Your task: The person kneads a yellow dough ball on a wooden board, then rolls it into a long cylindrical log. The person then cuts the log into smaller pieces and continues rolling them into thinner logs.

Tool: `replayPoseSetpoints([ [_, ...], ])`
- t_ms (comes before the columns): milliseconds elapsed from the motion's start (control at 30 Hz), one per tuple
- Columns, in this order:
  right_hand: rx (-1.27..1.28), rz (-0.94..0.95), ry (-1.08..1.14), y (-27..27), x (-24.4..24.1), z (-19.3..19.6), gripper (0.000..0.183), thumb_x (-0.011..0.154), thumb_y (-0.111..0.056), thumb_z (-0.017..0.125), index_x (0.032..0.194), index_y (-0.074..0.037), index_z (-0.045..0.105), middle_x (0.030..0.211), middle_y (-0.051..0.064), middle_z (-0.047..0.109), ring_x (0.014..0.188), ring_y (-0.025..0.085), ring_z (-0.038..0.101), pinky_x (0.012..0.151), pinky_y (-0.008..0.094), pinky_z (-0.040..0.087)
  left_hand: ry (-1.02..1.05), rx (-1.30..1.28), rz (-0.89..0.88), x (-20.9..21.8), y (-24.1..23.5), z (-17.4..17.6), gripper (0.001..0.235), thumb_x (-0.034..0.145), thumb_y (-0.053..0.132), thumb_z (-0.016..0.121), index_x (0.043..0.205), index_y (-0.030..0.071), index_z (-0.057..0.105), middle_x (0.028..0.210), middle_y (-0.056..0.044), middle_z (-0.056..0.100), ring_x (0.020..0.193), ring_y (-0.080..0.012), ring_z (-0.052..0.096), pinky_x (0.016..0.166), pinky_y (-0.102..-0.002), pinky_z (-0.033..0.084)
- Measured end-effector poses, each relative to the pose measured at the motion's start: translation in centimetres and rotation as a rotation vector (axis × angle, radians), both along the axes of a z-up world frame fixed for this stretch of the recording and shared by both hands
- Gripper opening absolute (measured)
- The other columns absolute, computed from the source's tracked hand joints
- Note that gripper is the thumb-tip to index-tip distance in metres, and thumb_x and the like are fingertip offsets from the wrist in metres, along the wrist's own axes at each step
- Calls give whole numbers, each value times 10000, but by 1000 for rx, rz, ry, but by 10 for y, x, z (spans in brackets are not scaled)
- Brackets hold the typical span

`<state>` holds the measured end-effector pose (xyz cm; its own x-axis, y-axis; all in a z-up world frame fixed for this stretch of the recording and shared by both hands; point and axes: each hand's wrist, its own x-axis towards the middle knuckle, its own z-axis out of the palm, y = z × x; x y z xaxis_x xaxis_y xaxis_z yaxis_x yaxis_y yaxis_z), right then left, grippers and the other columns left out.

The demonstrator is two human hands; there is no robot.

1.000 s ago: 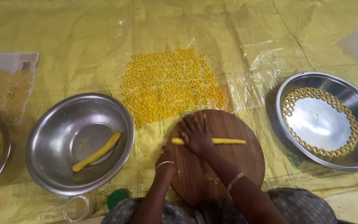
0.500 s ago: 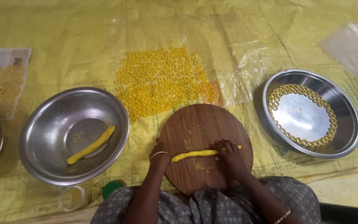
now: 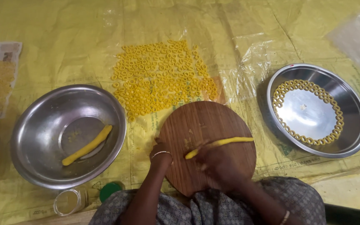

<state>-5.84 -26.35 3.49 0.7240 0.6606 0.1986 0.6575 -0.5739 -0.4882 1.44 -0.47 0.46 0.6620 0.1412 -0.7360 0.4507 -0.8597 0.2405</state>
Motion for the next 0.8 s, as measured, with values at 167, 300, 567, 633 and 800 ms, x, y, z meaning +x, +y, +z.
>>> replayPoseSetpoints([
  [167, -282, -98, -165, 73, 43, -32, 618, 1053, -335, 449, 1589, -48, 340, 1661, 124, 328, 1559, 317, 213, 1242, 524, 86, 6, 13, 11, 2, -2, -5, 1282, 776, 65, 901, 1624, -48, -53, 1374, -260, 624, 1231, -350, 657, 959, -419, 591],
  [300, -403, -163, -354, 111, 129, -33, 611, 1054, -376, 404, 1576, -64, 349, 1629, 105, 347, 1540, 305, 233, 1242, 612, 66, -11, -22, 73, 7, -1, -14, 1238, 822, 41, 849, 1618, -24, -97, 1399, -279, 582, 1237, -362, 649, 968, -436, 583],
  [567, -374, -231, -359, 108, 110, -36, 615, 1054, -371, 423, 1570, -44, 347, 1654, 133, 313, 1548, 339, 215, 1236, 611, 79, 57, -6, 53, 8, -2, -10, 1310, 795, 55, 891, 1625, -30, -120, 1414, -264, 579, 1267, -343, 635, 980, -432, 583],
  [633, -311, -182, -310, 89, 68, -35, 611, 1040, -354, 435, 1565, -52, 355, 1657, 122, 308, 1550, 338, 210, 1233, 599, 76, 54, 2, 44, 4, -3, -8, 1321, 777, 73, 901, 1632, -25, -102, 1416, -251, 590, 1264, -340, 645, 972, -434, 593],
  [800, -364, -69, -156, 53, -1, -11, 612, 1019, -307, 447, 1547, -15, 347, 1640, 162, 280, 1529, 373, 176, 1214, 574, 68, 44, 37, -1, 4, -1, -4, 1361, 757, 147, 936, 1631, 7, -98, 1476, -240, 537, 1291, -338, 619, 989, -431, 576],
])
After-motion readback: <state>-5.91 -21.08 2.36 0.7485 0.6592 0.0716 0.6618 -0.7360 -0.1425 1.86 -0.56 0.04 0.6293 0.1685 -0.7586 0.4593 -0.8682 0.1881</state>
